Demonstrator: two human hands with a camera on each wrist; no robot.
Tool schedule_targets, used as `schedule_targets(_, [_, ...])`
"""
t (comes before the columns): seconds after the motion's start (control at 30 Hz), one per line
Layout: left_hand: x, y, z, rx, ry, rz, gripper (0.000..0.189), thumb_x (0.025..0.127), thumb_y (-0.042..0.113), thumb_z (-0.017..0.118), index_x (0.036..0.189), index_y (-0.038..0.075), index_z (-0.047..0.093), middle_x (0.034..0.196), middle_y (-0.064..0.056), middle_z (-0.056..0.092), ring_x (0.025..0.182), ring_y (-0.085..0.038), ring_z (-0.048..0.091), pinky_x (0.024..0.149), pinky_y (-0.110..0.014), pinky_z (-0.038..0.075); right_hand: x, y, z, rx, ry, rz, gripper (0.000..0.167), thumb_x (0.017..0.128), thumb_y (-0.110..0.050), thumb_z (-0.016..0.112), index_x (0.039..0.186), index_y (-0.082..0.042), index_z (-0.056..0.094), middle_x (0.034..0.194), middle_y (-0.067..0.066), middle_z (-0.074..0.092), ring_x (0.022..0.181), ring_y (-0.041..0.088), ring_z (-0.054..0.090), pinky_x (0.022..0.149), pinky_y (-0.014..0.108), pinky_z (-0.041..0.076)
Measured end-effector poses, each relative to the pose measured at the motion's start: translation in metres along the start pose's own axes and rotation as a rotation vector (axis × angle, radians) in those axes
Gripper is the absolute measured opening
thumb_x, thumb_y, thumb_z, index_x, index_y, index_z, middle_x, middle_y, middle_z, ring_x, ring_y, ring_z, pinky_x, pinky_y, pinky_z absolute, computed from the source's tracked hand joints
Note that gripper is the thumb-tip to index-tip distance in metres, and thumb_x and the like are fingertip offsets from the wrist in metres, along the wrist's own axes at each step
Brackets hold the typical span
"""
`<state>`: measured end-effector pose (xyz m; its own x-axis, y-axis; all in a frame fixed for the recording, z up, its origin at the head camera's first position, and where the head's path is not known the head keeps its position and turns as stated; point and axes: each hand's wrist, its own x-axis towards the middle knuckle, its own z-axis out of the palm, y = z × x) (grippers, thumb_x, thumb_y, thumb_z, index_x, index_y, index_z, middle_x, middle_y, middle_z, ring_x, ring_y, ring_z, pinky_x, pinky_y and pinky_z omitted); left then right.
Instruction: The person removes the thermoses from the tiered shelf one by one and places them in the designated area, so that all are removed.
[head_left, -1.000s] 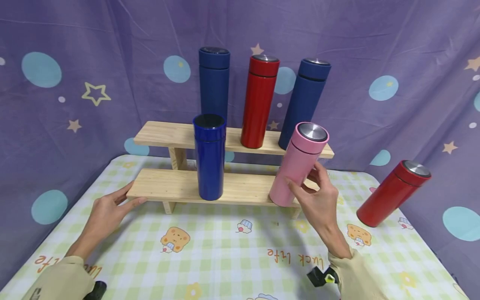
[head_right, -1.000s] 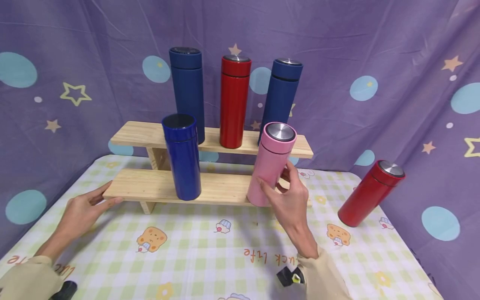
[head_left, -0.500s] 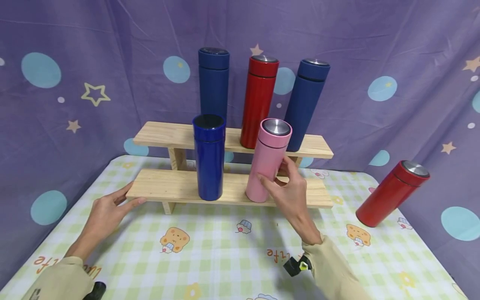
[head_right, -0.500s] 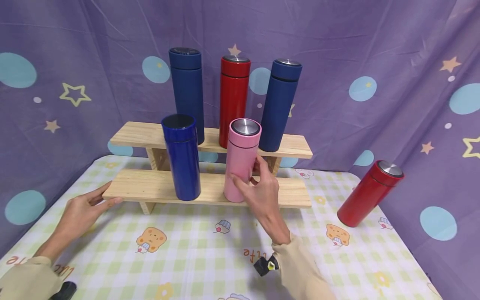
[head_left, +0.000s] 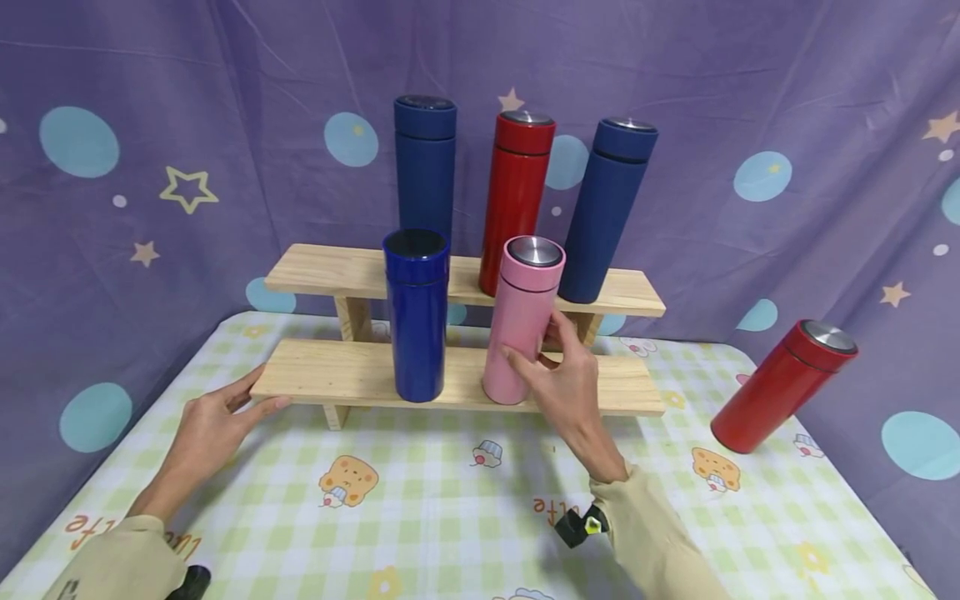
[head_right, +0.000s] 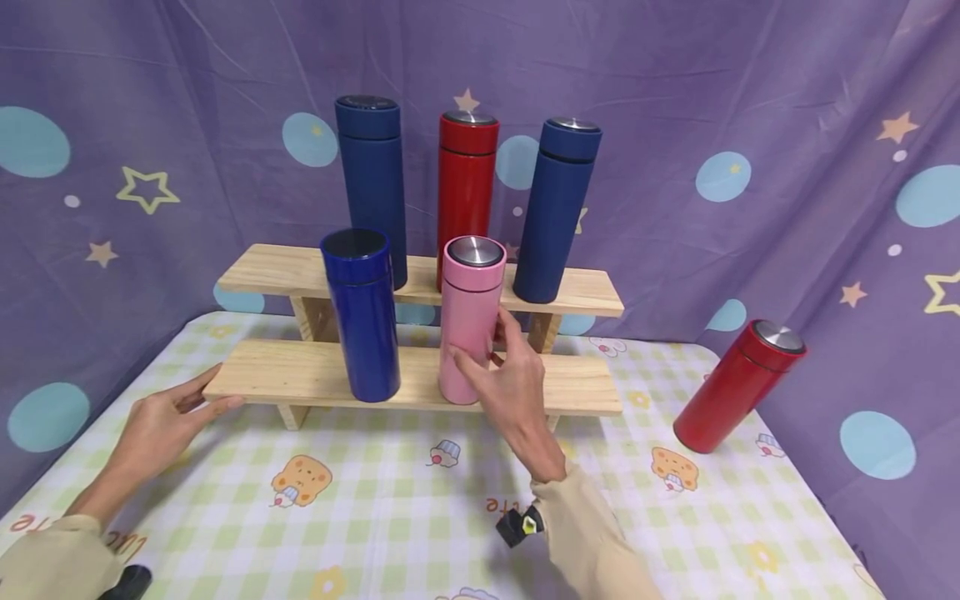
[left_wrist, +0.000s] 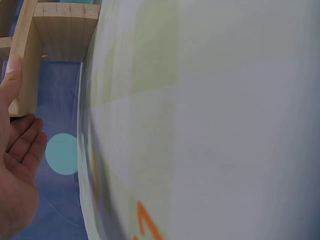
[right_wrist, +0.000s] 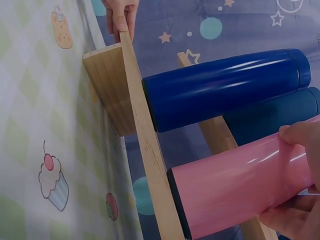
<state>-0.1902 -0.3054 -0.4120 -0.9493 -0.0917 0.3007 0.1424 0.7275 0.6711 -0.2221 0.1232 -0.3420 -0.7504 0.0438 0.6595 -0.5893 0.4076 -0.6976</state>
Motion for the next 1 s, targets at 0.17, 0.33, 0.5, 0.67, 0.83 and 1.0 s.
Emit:
schedule_targets(0.17, [0.000,0.000,0.000,0.000,-0.002,-0.001,0.078,0.097,0.043,0.075,0.156,0.002,0.043,0.141,-0.039,0.049,0.122,-0.057,0.055,0.064,-0.007,0.041,0.000,0.000,-0.001,-0.031,-0.021,0.008,0.070,0.083,-0.008,0.089,0.144,0.001,0.055,0.114,0.017,0.070,0.098,0.026,0.069,0.078,0.041,0.060])
schedule_targets(0.33, [-0.001,-0.001,0.000,0.001,-0.005,0.004,0.077,0.098,0.042,0.074,0.156,0.002,0.043,0.141,-0.039,0.049,0.122,-0.057,0.055,0.063,-0.009,0.043,-0.002,-0.001,-0.007,-0.051,-0.042,0.046,0.073,0.087,-0.019,0.088,0.149,-0.002,0.052,0.125,0.016,0.068,0.106,0.029,0.069,0.084,0.050,0.058])
schedule_targets(0.5, [-0.001,-0.003,0.000,-0.002,-0.001,0.003,0.077,0.098,0.041,0.074,0.156,0.002,0.044,0.140,-0.040,0.049,0.121,-0.058,0.055,0.058,-0.018,0.047,-0.007,0.003,-0.021,-0.067,-0.012,0.076,0.075,0.088,-0.020,0.087,0.150,0.001,0.050,0.130,0.019,0.066,0.116,0.034,0.066,0.090,0.054,0.055])
schedule_targets(0.67, [-0.001,-0.003,0.000,0.001,0.004,0.008,0.076,0.097,0.041,0.075,0.155,0.002,0.045,0.139,-0.039,0.050,0.121,-0.057,0.056,0.061,-0.012,0.045,-0.014,0.012,-0.043,-0.108,0.034,0.060,0.071,0.088,-0.013,0.086,0.148,0.003,0.051,0.130,0.024,0.065,0.118,0.038,0.066,0.091,0.055,0.055])
schedule_targets(0.83, [0.000,-0.002,0.000,0.001,0.004,-0.002,0.077,0.097,0.042,0.076,0.155,0.002,0.045,0.140,-0.039,0.049,0.121,-0.057,0.056,0.063,-0.007,0.041,-0.026,0.023,-0.069,-0.167,0.061,0.098,0.071,0.089,-0.013,0.085,0.150,0.001,0.049,0.134,0.024,0.063,0.121,0.038,0.064,0.093,0.055,0.053])
schedule_targets(1.0, [0.001,-0.001,0.001,0.004,0.005,0.000,0.077,0.097,0.042,0.076,0.155,0.002,0.045,0.139,-0.040,0.049,0.120,-0.057,0.056,0.062,-0.010,0.043,-0.038,0.030,-0.094,-0.229,0.094,0.121,0.070,0.090,-0.011,0.084,0.150,0.000,0.050,0.135,0.022,0.063,0.122,0.036,0.064,0.094,0.053,0.052])
